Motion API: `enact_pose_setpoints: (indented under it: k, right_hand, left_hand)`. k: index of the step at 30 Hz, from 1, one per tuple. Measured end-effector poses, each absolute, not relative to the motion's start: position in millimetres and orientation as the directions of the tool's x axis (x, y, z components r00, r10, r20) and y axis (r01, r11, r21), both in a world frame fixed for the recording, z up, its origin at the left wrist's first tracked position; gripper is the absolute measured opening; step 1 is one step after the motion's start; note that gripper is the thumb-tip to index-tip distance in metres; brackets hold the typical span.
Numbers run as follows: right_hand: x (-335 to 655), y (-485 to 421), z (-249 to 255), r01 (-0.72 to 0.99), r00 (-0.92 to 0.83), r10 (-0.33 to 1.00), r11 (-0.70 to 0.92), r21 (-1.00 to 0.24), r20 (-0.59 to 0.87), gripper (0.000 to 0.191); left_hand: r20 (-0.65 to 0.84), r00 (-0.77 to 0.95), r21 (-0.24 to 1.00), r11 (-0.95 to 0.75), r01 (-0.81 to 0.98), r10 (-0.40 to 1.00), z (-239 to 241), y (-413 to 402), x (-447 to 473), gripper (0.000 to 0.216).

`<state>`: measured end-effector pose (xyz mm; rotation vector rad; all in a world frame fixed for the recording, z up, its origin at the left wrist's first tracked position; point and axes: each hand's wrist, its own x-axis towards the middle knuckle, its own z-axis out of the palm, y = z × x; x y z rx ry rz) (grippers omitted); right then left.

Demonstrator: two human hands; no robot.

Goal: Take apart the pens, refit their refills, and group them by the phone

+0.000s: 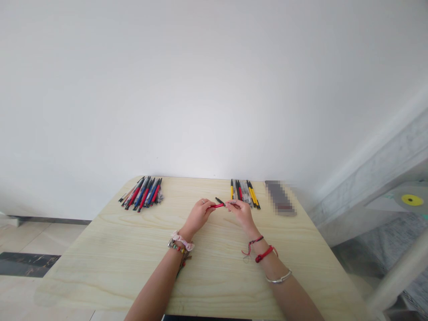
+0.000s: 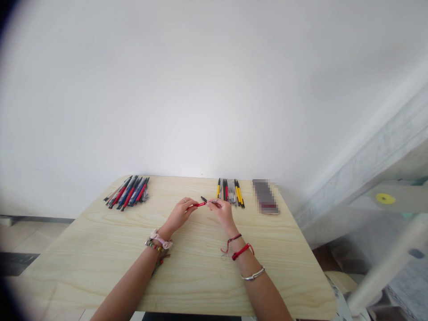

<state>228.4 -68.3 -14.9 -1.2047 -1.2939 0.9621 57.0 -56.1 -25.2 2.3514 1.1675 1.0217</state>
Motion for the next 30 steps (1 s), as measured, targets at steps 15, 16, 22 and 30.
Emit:
enact_pose_setpoints:
  k: [15, 16, 22, 30]
  right_hand:
    - [228.0, -70.8, -14.7, 0.12, 0.111, 0.964, 0.227, -0.966, 0.24, 0.023]
    - [228.3, -70.6, -14.5, 0.126, 0.105, 0.965, 0.226, -0.966, 0.24, 0.023]
    - [227.1, -70.7, -15.5, 0.118, 0.066, 0.977, 0.194, -0.974, 0.202, 0.023]
    - [232.1, -72.1, -14.6, 0.209, 0.107, 0.954, 0.252, -0.945, 0.279, 0.022]
  left_hand:
    - [0.365, 0.473, 0.618, -0.589, 0.521, 0.802, -24.1, -57.6, 58.8, 0.023]
    - [0.366, 0.476, 0.617, -0.591, 0.52, 0.8, -24.2, -57.5, 58.6, 0.023]
    - [0.358, 0.472, 0.623, -0.582, 0.523, 0.806, -22.7, -58.1, 58.1, 0.022]
    - [0.325, 0.48, 0.628, -0.566, 0.534, 0.815, -16.9, -60.2, 60.1, 0.025]
